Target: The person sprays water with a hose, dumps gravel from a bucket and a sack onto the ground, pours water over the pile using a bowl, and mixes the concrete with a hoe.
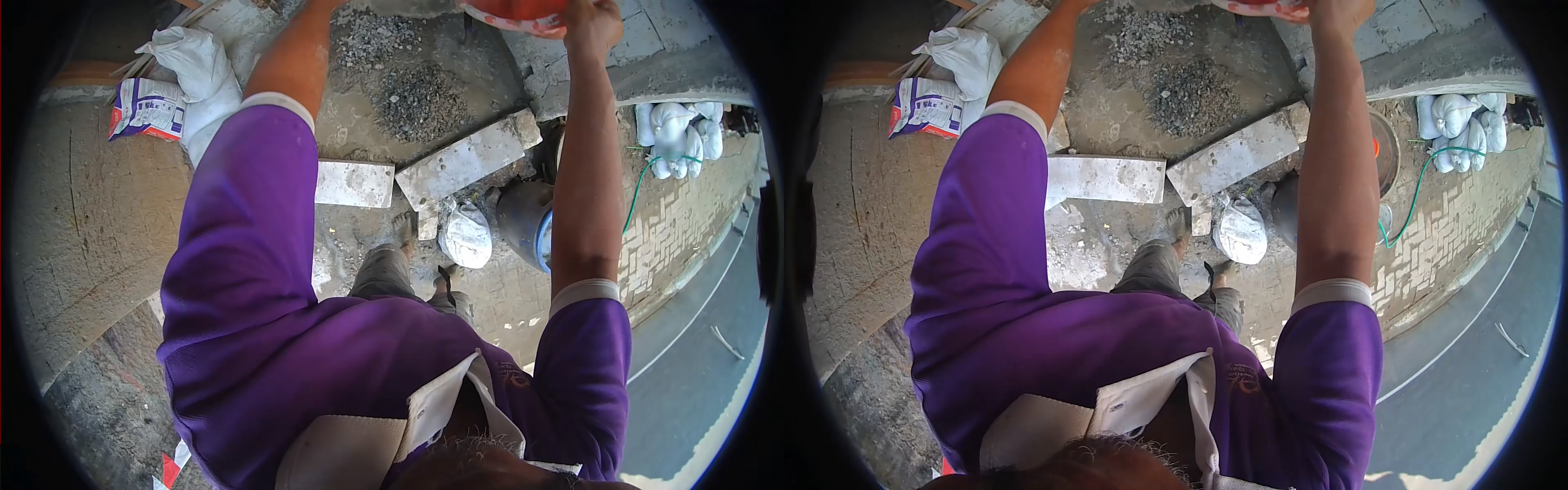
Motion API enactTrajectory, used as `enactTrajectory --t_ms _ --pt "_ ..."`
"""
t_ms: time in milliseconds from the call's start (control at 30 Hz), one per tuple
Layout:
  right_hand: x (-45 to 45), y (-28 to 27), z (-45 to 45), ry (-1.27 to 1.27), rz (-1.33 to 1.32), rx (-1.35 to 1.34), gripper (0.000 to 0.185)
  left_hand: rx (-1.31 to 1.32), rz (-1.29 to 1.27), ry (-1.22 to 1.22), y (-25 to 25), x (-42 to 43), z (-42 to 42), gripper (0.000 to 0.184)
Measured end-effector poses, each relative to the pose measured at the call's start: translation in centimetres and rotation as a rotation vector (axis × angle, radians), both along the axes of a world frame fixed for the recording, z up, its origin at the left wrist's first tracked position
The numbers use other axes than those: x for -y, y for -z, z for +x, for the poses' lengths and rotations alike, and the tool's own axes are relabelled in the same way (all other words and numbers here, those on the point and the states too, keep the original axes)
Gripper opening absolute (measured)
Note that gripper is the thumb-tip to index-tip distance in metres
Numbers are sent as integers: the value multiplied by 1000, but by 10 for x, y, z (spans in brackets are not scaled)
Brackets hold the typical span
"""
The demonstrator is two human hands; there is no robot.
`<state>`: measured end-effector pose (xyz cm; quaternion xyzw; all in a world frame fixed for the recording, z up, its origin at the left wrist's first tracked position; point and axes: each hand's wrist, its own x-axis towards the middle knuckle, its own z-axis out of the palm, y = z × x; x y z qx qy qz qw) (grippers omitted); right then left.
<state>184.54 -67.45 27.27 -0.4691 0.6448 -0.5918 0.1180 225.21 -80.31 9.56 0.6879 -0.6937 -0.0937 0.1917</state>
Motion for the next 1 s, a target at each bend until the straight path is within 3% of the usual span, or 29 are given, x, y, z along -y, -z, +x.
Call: enactTrajectory --t_ms 33,67,100,167,200,233,267,300,333,367,400,467,500,567,633,700,733,767,800,867,900,933,1000 --pt "-14 23 -13 -24 1 264 23 56 66 -7 32 -18 18 56" --pt "-42 38 -27 14 99 202 29 64 169 -16 67 -46 36 57" --pt "-71 56 -37 0 108 446 30 -3 277 -76 95 -88 53 64" --pt "-131 105 -77 38 220 530 27 45 602 -123 161 -183 98 63" --pt "-163 130 -97 33 250 549 27 166 640 -14 201 -247 123 58" --pt "-196 154 -115 80 280 508 29 191 821 -74 232 -318 140 56" --pt "-229 188 -143 160 360 391 28 127 768 -104 260 -411 159 54" --pt "-264 214 -166 215 467 348 28 329 1116 126 289 -489 178 52" --pt "-295 220 -174 248 573 289 28 418 1113 300 301 -582 186 49" --pt "-321 226 -182 278 677 227 28 184 1159 -71 260 -665 165 49" --pt "-343 243 -193 301 705 -19 29 34 1333 -323 232 -731 148 48" --pt "-363 254 -197 245 738 -406 29 -91 1596 -650 186 -817 121 46" --pt "-357 251 -190 245 731 -406 29 -130 1659 -746 170 -845 109 45" --pt "-321 232 -160 96 775 -699 23 -196 1696 -856 156 -871 95 45" --pt "-257 226 -129 -54 640 -730 19 -242 1638 -890 152 -852 88 45" --pt "-186 178 -77 -171 608 -801 19 -267 1492 -870 160 -804 93 46" --pt "-136 220 -83 -247 487 -923 21 -297 1388 -842 164 -773 98 48" --pt "-115 174 -48 -207 600 -763 24 -364 1221 -742 209 -755 124 50" --pt "-90 169 -40 -219 581 -745 26 -560 1040 -778 152 -691 104 54" --pt "-65 154 -32 -237 554 -727 28 -747 663 -705 158 -634 117 53" --pt "-62 144 -32 -250 547 -727 29 -870 611 -724 128 -611 106 55" --pt "-64 138 -35 -264 541 -731 30 -977 504 -744 82 -594 81 46" --pt "-92 137 -55 -261 559 -749 30 -1002 489 -747 64 -609 75 45"
